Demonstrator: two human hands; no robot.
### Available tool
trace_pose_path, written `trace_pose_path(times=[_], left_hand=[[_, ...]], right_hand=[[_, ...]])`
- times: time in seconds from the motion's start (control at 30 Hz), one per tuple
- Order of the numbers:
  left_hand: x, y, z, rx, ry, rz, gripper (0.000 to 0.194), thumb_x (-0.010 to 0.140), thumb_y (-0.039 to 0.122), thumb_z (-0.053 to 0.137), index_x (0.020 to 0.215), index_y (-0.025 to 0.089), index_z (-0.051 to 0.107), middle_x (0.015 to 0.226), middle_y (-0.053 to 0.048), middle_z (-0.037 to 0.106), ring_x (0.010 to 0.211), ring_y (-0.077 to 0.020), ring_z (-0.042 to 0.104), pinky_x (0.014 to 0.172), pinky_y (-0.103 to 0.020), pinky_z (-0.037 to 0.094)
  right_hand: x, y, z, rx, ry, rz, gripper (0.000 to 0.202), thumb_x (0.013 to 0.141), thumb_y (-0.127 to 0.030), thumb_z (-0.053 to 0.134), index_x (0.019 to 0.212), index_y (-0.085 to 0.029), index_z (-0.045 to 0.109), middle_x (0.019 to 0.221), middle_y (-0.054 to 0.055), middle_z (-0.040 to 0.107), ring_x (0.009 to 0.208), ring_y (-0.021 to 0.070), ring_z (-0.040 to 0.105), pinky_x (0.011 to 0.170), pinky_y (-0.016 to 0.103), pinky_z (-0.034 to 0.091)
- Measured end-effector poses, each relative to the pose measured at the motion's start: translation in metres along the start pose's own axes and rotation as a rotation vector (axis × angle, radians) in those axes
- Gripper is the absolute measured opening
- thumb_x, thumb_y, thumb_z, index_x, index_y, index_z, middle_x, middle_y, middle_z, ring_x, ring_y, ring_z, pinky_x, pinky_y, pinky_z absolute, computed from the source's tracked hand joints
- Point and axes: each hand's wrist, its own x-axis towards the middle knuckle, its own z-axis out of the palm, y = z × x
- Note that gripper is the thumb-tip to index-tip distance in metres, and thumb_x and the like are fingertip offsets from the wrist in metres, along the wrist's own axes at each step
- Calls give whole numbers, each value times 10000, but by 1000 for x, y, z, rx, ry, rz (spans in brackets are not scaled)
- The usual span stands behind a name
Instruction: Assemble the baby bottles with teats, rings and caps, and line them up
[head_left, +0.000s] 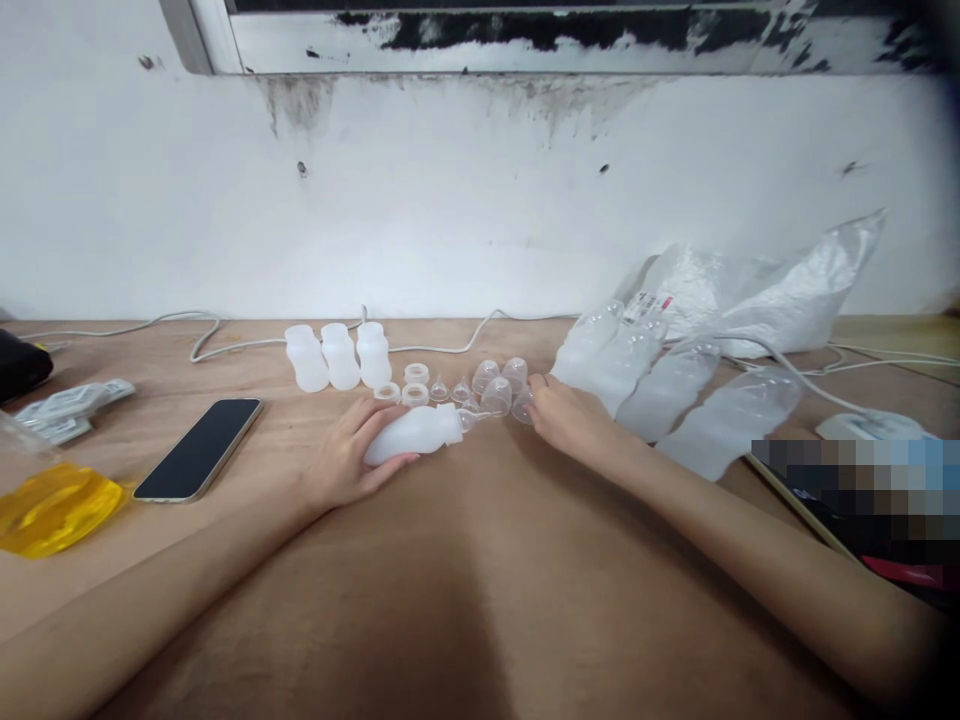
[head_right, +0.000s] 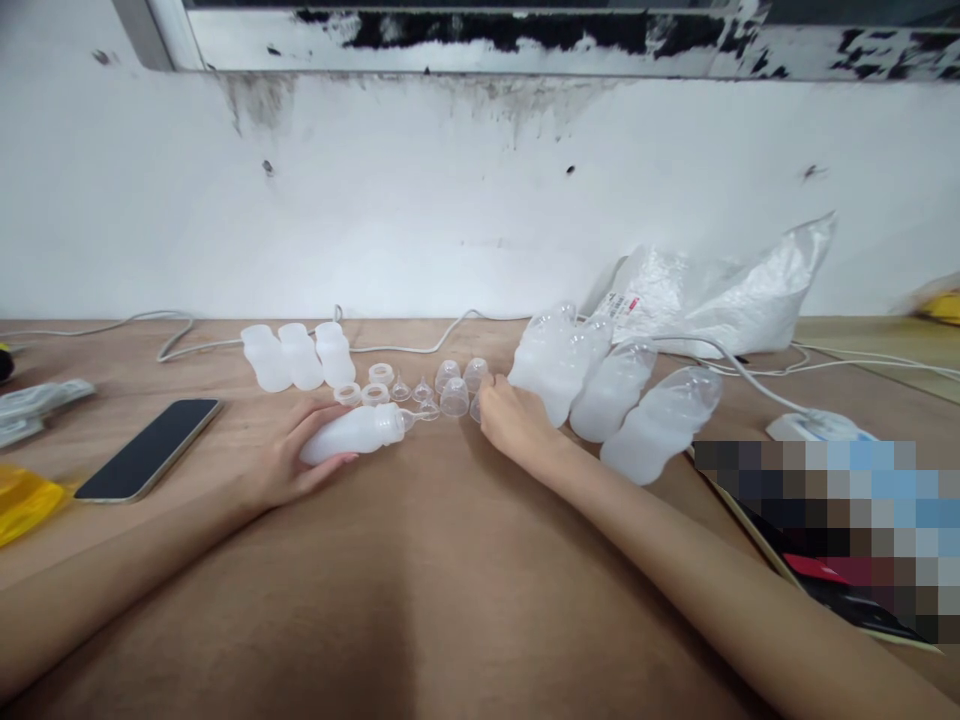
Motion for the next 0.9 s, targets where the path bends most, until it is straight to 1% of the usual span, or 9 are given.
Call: trace_pose_path(times=[0.1, 0.3, 0.4, 0.5, 0.6, 0.67, 0.73, 0.8, 0.9], left_hand=[[-1, 0, 0, -21, -7, -56, 431, 771, 323, 556, 1160, 184, 432, 1092, -96, 533, 1014, -227, 518, 870, -341, 429], [-1, 0, 2, -55, -3, -164, 397, 783, 333, 540, 1139, 187, 440, 1070, -78, 558, 981, -208, 546, 835, -310, 446], [0, -1, 2, -68, 11, -196, 396, 787, 342, 530, 1139, 184, 441, 1065, -74, 569, 962, -203, 554, 823, -311, 444], [1, -1, 1, -70, -1, -224, 394, 792, 357, 517, 1131, 170, 450, 1081, -82, 572, 964, -207, 558, 817, -311, 445], [1, 0, 1, -56, -4, -246, 393, 789, 378, 509, 1117, 166, 463, 1073, -80, 587, 951, -208, 570, 799, -308, 453], [1, 0, 1, -49, 4, -262, 405, 782, 391, 512, 1114, 164, 465, 1058, -74, 598, 939, -207, 576, 790, -306, 457], [1, 0, 0, -44, 11, -291, 414, 777, 400, 512, 1111, 159, 468, 1036, -69, 607, 920, -205, 583, 776, -304, 462], [2, 0, 0, -39, 20, -328, 406, 780, 405, 502, 1101, 158, 476, 1007, -62, 615, 884, -200, 592, 751, -300, 468], [3, -1, 0, -33, 45, -368, 387, 792, 407, 477, 1087, 156, 485, 974, -55, 621, 837, -193, 600, 715, -292, 474]], right_hand=[[-2, 0, -6, 34, -54, 11, 269, 829, -201, 403, 1053, -74, 482, 988, 178, 595, 845, 296, 601, 622, 337, 422], [-3, 3, -12, 91, -101, -14, 319, 815, -203, 411, 1102, -90, 493, 1076, 191, 558, 967, 324, 557, 703, 373, 425], [-3, 7, -16, 125, -92, -12, 322, 807, -210, 420, 1094, -95, 511, 1084, 190, 551, 995, 330, 536, 732, 389, 425], [-4, 10, -24, 206, -42, -59, 324, 804, -236, 438, 1107, -152, 518, 1070, 135, 564, 982, 277, 546, 765, 361, 431], [-7, 9, -34, 467, 4, -170, 316, 786, -233, 468, 1097, -225, 525, 1047, 66, 583, 842, 192, 597, 672, 292, 473], [-9, 5, -39, 705, -52, -204, 314, 779, -222, 468, 1089, -231, 521, 1005, 53, 601, 755, 166, 610, 531, 247, 482], [-10, 0, -42, 923, -128, -230, 328, 776, -240, 481, 1103, -229, 506, 986, 55, 604, 747, 165, 612, 440, 217, 473], [-11, -3, -42, 1084, -148, -278, 355, 765, -282, 514, 1117, -235, 496, 1024, 57, 586, 777, 171, 612, 430, 211, 488], [-11, -4, -41, 1220, -118, -326, 378, 752, -324, 548, 1118, -243, 503, 1095, 59, 542, 798, 172, 611, 471, 228, 521]])
